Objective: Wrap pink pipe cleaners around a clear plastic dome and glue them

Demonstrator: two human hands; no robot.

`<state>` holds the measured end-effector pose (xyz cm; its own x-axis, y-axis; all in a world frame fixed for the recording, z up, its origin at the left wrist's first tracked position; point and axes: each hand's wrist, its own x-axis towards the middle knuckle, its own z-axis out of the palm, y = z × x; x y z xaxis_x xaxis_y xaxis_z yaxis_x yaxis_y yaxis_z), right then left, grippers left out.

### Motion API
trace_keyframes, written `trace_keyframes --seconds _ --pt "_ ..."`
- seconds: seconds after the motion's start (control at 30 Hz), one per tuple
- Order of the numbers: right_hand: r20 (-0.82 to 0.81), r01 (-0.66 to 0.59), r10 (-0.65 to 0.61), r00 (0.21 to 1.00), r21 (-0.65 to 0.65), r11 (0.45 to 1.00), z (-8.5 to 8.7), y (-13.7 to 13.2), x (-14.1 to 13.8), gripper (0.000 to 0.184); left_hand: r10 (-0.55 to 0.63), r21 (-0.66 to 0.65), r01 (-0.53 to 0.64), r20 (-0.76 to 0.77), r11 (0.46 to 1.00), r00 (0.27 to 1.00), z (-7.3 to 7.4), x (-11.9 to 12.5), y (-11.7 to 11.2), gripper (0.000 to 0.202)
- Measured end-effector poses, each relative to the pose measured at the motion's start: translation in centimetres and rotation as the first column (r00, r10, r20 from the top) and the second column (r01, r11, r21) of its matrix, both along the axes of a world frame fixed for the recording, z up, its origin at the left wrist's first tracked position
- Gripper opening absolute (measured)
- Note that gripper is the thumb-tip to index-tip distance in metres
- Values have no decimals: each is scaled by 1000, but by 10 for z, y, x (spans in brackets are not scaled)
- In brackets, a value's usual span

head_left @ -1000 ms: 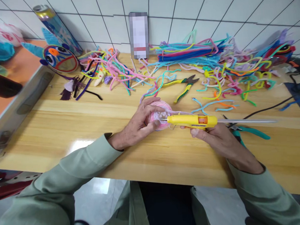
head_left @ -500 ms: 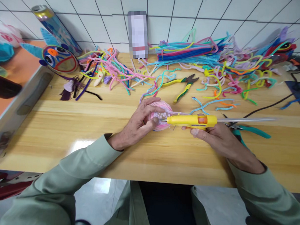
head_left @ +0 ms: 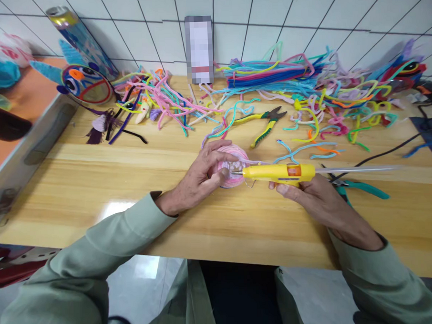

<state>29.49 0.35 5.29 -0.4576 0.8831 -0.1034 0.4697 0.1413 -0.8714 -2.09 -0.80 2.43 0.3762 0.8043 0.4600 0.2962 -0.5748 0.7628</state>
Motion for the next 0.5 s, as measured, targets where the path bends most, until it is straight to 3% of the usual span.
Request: trace_keyframes --seconds 0.5 --pt "30 -13 13 999 1 1000 -1 -1 1 41 -21 20 20 16 1000 1000 1 1 1 28"
